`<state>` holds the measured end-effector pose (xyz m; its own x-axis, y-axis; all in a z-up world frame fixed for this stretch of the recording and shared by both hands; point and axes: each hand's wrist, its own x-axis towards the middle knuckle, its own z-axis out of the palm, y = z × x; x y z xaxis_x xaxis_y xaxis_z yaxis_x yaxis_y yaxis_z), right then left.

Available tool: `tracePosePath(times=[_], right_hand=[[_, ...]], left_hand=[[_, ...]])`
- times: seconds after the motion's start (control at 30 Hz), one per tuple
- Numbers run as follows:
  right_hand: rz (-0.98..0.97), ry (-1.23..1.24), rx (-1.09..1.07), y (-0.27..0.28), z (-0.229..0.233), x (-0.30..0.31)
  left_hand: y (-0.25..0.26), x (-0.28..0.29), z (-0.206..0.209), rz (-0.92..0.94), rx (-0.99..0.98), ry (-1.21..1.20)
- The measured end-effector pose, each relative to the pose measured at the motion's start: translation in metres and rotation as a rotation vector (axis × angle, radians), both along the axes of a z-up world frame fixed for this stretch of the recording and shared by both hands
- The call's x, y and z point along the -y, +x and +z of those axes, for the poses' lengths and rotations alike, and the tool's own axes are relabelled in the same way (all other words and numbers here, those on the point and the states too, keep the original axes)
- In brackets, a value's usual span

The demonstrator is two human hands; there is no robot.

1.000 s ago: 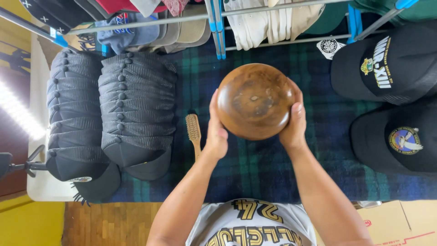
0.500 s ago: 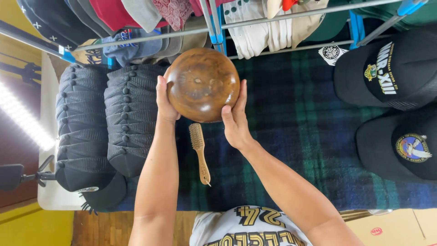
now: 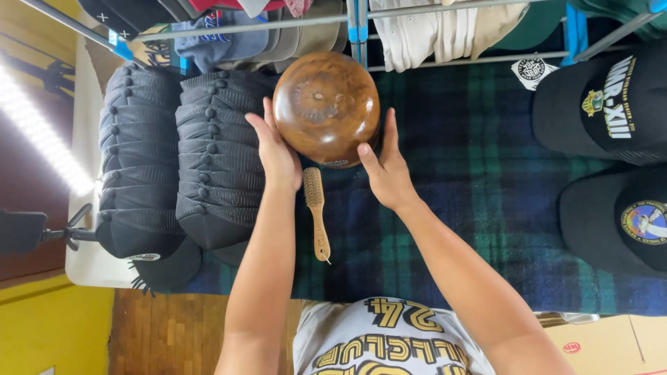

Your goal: The person assembles a cardboard box by hand, secures the bottom with tape using a dispenser, and then places hats and stickers into the box.

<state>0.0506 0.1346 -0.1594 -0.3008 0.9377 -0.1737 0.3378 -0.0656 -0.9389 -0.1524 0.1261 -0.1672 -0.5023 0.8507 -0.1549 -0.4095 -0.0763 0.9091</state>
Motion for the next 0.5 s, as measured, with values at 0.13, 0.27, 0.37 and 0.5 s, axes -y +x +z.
tracePosePath(times=[0.13,0.27,0.37,0.5], right_hand=[[0.003,0.422,0.154,0.032,-0.027,0.029],[0.144,0.58,0.623,0.061,-0.034,0.067],[0.188,0.531,0.818,0.079,-0.044,0.082],[0.235,0.493,0.906,0.094,-0.073,0.096]], left_hand=[[0.022,0.071,-0.017,-0.113,-0.46,0.14],[0.046,0.125,-0.016,-0.123,-1.336,0.001],[0.054,0.141,-0.037,-0.138,-1.53,-0.267],[0.04,0.159,-0.062,-0.12,-1.658,-0.525]])
